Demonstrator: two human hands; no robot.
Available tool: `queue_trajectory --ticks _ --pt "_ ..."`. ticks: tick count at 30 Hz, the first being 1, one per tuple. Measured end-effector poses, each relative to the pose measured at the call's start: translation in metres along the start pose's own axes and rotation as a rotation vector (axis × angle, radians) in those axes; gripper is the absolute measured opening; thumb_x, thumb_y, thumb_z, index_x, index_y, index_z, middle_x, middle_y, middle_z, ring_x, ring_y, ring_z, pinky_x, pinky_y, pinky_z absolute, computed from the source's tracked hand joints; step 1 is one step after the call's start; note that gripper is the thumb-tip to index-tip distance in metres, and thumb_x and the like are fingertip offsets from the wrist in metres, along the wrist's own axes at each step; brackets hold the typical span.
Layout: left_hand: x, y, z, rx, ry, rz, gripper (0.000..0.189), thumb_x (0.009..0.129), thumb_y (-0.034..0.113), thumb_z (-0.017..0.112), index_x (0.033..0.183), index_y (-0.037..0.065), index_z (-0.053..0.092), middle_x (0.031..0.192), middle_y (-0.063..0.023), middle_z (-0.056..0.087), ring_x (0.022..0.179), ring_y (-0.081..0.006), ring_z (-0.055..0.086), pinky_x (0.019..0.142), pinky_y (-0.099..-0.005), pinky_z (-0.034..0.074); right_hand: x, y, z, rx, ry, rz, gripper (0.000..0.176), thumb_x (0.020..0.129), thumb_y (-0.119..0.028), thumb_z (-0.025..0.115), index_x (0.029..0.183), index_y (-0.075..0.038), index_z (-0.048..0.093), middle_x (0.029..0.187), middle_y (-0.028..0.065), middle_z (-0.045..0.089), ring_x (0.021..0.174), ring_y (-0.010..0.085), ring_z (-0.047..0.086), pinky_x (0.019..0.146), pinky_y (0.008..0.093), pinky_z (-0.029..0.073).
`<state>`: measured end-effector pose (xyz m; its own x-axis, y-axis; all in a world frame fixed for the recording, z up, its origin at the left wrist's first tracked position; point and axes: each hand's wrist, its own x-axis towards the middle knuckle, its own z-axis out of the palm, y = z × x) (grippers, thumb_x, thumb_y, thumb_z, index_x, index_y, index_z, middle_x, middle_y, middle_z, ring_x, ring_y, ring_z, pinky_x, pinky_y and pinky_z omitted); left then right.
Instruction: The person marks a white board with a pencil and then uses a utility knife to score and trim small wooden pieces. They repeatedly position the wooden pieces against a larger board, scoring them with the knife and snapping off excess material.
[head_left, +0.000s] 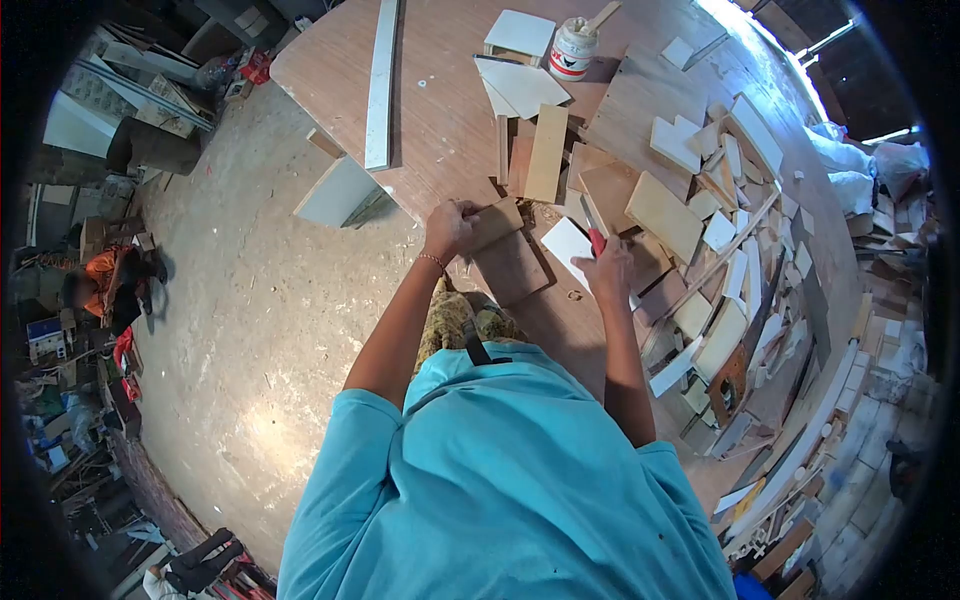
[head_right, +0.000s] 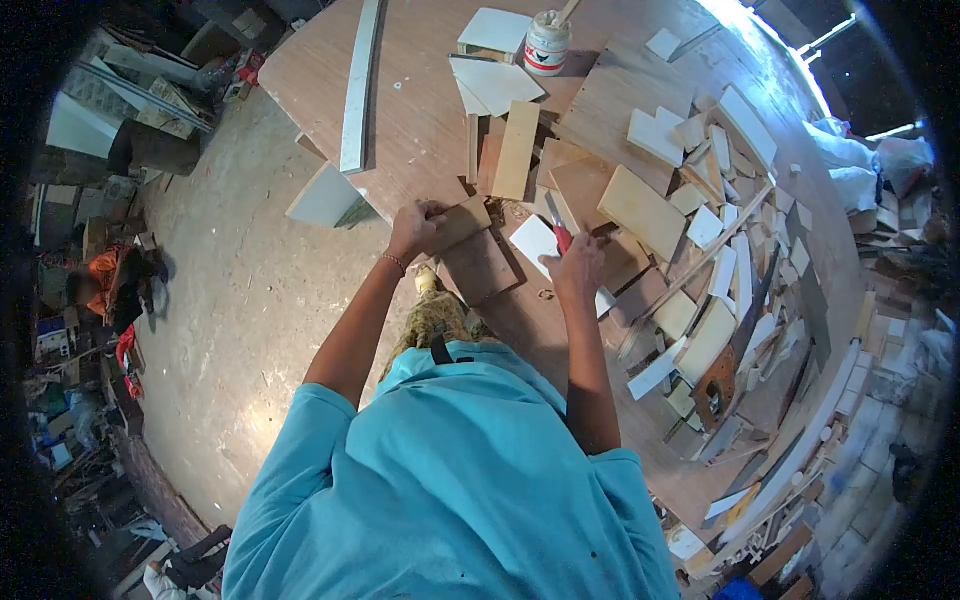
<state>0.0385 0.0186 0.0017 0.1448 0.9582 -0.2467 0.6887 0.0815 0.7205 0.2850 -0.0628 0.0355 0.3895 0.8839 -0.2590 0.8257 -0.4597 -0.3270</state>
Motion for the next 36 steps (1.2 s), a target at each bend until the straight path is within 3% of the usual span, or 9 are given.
queue_trajectory --ticks 7,12,18,23,25,29,31,32,36 --pt "-0.001 0.005 0.005 0.259 0.1 0.046 0.041 0.068 0.024 0.066 0.107 0.014 0.058 0.107 -0.0119 0.051 0.1 -0.0296 0.048 0.088 -0.0461 0.035 0.0 0.001 0.014 -0.198 -0.073 -0.048 0.056 0.054 -0.017 0.076 0.1 0.001 0.048 0.116 0.0168 0.044 0.106 0.0373 0.043 0.086 0.044 0.042" --pt "-0.027 0.008 0.012 0.497 0.17 0.316 0.059 0.065 0.029 0.069 0.118 0.013 0.047 0.115 -0.007 0.046 0.11 -0.0255 0.041 0.093 -0.0532 0.024 0.001 0.016 0.001 -0.059 -0.048 -0.228 0.042 0.058 -0.015 0.071 0.091 0.002 0.051 0.089 0.0169 0.054 0.082 0.0324 0.055 0.07 0.0385 0.047" --pt "-0.021 -0.007 0.007 0.478 0.151 0.28 0.057 0.064 0.029 0.069 0.115 0.014 0.05 0.114 -0.0026 0.047 0.108 -0.0226 0.042 0.094 -0.0513 0.024 0.011 0.007 -0.026 1.236 -0.481 0.163 0.033 0.062 -0.03 0.074 0.074 -0.009 0.051 0.066 -0.0022 0.046 0.057 0.0074 0.046 0.049 0.0256 0.038" --pt "-0.027 -0.008 0.001 0.452 0.173 0.252 0.053 0.064 0.028 0.068 0.113 0.015 0.052 0.112 -0.0022 0.049 0.106 -0.0224 0.043 0.093 -0.0501 0.024 0.018 -0.027 -0.004 1.067 -0.49 -0.008 0.041 0.059 -0.033 0.076 0.077 -0.004 0.051 0.069 0.0022 0.051 0.06 0.0103 0.049 0.055 0.0284 0.041" --pt "-0.028 -0.009 -0.001 0.457 0.176 0.219 0.051 0.064 0.026 0.068 0.112 0.016 0.053 0.112 -0.0017 0.05 0.108 -0.0212 0.042 0.092 -0.0502 0.025 0.012 -0.05 0.006 0.73 -0.214 0.01 0.048 0.057 -0.037 0.075 0.074 0.001 0.052 0.071 0.0103 0.055 0.066 0.0165 0.053 0.061 0.0313 0.043" --pt "-0.033 -0.013 -0.006 0.412 0.2 0.22 0.047 0.067 0.021 0.066 0.112 0.014 0.054 0.114 -0.0034 0.05 0.109 -0.0215 0.043 0.093 -0.0489 0.024 -0.005 -0.092 0.013 0.347 -0.133 -0.16 0.055 0.057 -0.04 0.073 0.085 0.002 0.05 0.08 0.021 0.059 0.077 0.0354 0.059 0.068 0.0389 0.046" --pt "-0.033 -0.027 -0.008 0.19 0.425 0.148 0.039 0.07 0.012 0.062 0.109 0.009 0.055 0.108 -0.008 0.053 0.1 -0.025 0.05 0.09 -0.0437 0.033 -0.01 -0.108 0.016 0.318 -0.117 -0.198 0.054 0.058 -0.039 0.072 0.085 0.002 0.05 0.08 0.0207 0.059 0.077 0.035 0.059 0.068 0.0401 0.046" --pt "-0.035 -0.034 -0.007 -0.029 0.465 0.101 0.031 0.078 0.007 0.058 0.108 0.002 0.055 0.104 -0.0143 0.055 0.082 -0.0218 0.057 0.071 -0.0315 0.047 -0.012 -0.115 0.019 0.287 -0.101 -0.24 0.052 0.059 -0.038 0.072 0.085 0.001 0.049 0.08 0.0203 0.058 0.077 0.0346 0.059 0.068 0.0412 0.047" --pt "-0.051 -0.017 -0.012 -0.236 0.363 -0.082 0.028 0.08 0.005 0.056 0.106 -0.005 0.053 0.102 -0.0161 0.054 0.078 -0.0181 0.057 0.063 -0.0279 0.049 -0.012 -0.132 0.038 0.21 0.057 -0.382 0.048 0.06 -0.034 0.073 0.084 0.0 0.048 0.08 0.018 0.057 0.073 0.0345 0.058 0.064 0.0425 0.046"
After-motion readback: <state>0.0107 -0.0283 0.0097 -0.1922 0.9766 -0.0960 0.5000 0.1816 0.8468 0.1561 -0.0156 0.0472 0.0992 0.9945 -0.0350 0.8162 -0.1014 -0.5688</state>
